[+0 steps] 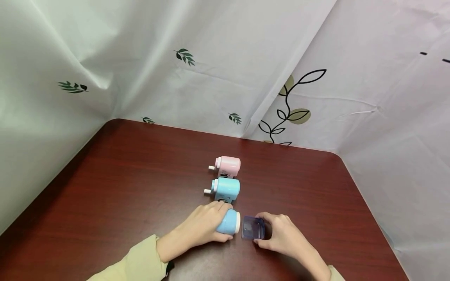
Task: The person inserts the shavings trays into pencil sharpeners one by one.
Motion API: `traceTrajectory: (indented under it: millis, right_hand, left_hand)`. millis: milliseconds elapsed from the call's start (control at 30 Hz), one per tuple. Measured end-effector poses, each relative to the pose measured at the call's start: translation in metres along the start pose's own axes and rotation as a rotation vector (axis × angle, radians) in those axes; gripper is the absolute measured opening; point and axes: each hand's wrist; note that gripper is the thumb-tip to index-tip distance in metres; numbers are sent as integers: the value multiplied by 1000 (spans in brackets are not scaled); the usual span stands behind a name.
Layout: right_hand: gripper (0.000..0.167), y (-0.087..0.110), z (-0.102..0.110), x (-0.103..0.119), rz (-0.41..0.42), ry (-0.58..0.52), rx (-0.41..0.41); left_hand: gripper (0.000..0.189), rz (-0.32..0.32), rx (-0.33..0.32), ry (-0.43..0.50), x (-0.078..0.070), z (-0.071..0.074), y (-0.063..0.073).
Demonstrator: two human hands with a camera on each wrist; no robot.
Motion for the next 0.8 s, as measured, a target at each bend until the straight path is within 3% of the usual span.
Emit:
traceTrajectory:
  millis: [200, 800]
  right_hand:
    - [48, -3, -1, 5, 21, -13, 38]
    - [49, -10, -7, 14, 85, 9, 29]
  left_hand:
    - [63, 3, 15, -5, -1, 2, -1]
    - [62, -3, 5, -15, -3, 2, 0]
Point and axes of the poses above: each hand's wrist, its own y-axis away from the middle knuckle, its own z-axis out of the back of the hand, x = y × z, and after that the axes turned 11 degrees about -z, right-handed
